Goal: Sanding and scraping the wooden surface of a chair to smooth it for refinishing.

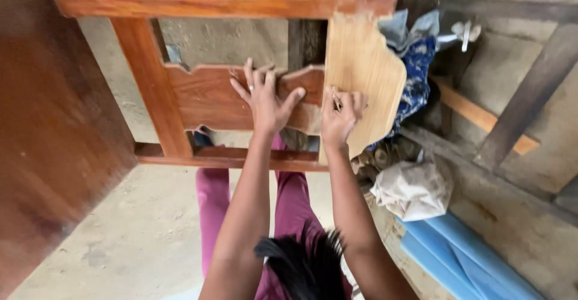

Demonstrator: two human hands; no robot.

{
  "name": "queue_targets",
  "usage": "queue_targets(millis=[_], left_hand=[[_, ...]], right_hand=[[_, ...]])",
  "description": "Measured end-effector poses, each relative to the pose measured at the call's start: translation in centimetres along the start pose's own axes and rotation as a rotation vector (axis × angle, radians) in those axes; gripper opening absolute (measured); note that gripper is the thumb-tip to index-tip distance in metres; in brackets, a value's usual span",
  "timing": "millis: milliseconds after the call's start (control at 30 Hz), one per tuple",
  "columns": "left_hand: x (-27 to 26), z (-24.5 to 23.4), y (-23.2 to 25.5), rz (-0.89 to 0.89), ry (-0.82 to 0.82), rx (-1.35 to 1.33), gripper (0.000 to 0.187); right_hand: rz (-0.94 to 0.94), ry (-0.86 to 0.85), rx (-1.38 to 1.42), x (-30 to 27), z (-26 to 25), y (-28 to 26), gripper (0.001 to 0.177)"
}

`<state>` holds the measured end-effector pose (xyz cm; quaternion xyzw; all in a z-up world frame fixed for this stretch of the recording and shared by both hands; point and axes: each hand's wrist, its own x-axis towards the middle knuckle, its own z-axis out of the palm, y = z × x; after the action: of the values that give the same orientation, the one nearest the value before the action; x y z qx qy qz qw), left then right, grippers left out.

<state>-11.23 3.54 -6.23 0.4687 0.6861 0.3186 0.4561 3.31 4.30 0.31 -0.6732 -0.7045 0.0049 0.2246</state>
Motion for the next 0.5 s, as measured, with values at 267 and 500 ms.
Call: queue_targets(millis=[267,500], left_hand=[[1.0,0.2,0.0,0.005,0.028,0.047,0.069],[0.7,0.5,-0.2,-0.013,-0.022,0.053,0.075]], right_hand=[[-0.005,0.023,-0.059,1.5,2.1,1.4,0.023],[-0.072,-0.001,-0.013,0.8,-0.4,-0.7,0.032]])
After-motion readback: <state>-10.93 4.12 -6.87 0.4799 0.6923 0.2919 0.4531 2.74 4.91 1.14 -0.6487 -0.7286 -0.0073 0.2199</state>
